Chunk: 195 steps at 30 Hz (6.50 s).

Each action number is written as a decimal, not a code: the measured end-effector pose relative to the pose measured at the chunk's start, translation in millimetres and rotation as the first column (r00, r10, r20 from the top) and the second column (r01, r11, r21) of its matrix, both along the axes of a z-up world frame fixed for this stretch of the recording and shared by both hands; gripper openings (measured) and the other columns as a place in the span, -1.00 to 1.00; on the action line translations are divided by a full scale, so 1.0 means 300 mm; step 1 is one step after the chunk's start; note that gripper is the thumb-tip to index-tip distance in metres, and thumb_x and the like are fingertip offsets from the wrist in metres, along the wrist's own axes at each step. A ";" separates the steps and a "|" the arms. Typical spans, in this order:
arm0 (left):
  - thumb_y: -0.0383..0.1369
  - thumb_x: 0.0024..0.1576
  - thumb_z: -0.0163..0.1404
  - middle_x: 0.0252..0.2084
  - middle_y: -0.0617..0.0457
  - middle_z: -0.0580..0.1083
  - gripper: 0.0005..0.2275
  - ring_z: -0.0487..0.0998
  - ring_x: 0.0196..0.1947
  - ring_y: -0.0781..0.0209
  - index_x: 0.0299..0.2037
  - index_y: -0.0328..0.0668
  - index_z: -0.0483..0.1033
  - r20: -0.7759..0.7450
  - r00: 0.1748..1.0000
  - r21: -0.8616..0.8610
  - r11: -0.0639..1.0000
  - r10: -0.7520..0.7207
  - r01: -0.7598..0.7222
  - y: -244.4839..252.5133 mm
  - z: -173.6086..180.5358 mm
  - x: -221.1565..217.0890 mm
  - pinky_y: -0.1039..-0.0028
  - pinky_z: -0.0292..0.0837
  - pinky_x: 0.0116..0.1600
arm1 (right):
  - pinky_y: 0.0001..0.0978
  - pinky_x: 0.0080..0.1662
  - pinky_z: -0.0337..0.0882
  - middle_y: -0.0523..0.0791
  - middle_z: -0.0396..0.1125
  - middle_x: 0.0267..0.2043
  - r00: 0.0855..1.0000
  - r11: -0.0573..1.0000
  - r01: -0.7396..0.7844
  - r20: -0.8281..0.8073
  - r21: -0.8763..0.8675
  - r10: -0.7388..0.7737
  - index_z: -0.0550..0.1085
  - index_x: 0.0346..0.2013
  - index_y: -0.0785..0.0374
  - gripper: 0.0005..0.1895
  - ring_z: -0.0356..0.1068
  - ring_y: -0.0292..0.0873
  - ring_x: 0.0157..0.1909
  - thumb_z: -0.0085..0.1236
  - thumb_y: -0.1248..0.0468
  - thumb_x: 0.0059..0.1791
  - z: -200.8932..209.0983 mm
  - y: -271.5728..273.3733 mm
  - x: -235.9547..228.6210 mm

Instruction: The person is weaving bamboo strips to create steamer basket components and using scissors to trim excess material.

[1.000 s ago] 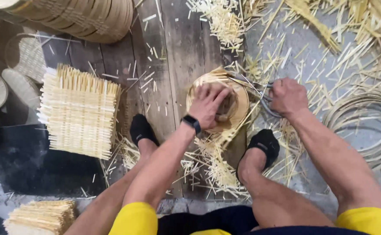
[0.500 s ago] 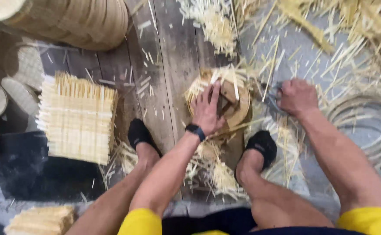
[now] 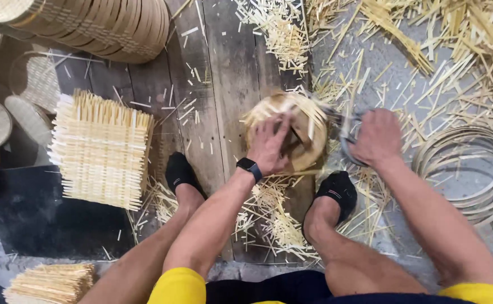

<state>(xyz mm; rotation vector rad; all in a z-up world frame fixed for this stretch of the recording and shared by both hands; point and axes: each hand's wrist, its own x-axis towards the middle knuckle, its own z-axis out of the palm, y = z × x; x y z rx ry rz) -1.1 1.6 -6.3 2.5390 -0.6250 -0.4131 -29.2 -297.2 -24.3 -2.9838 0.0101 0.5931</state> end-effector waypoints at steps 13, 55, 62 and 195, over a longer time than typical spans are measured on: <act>0.05 -0.07 0.20 0.38 -0.49 0.02 -0.31 0.04 0.36 -0.54 0.30 0.15 0.32 -0.121 0.873 0.163 0.877 0.473 -0.452 -0.161 0.063 -0.023 -0.30 -0.06 0.34 | -0.04 -0.07 0.42 0.07 0.36 -0.26 0.976 0.989 -0.126 0.169 -0.083 0.138 0.46 -0.23 0.37 -0.31 0.40 0.07 -0.15 0.40 -0.08 -0.41 -0.028 -0.004 0.089; -0.27 -0.24 0.24 0.44 -0.32 0.14 0.01 0.17 0.39 -0.36 0.49 0.37 -0.07 -0.190 0.961 0.158 0.972 0.202 -0.173 -0.014 0.092 -0.036 -0.26 0.06 0.28 | 0.05 0.04 0.43 0.03 0.45 -0.03 0.989 0.994 -0.107 -0.106 0.002 0.107 0.58 -0.02 0.03 -0.56 0.46 0.06 0.03 0.16 0.03 -0.15 -0.048 0.000 0.090; -0.34 -0.27 0.32 0.45 -0.22 0.10 0.03 0.12 0.41 -0.27 0.43 0.54 -0.06 -0.237 0.971 0.200 0.977 -0.027 0.076 0.000 0.117 0.026 -0.34 -0.05 0.32 | -0.11 -0.13 0.49 0.01 0.37 -0.23 0.993 0.989 -0.109 -0.063 -0.096 0.103 0.56 -0.16 0.26 -0.46 0.43 -0.04 -0.17 -0.01 -0.15 -0.05 -0.154 -0.032 0.079; -0.20 0.13 0.10 0.08 -0.04 0.56 -0.58 0.55 -0.02 0.18 0.15 -0.25 0.51 -0.958 0.017 -0.046 -0.094 0.288 -0.994 0.110 -0.275 -0.148 0.26 0.46 0.13 | -0.31 0.39 0.15 -0.03 0.26 0.35 0.794 -0.549 0.458 -0.599 0.699 -0.100 0.26 0.35 0.36 -0.29 0.28 -0.17 0.36 0.02 -0.06 0.05 0.149 0.366 -0.112</act>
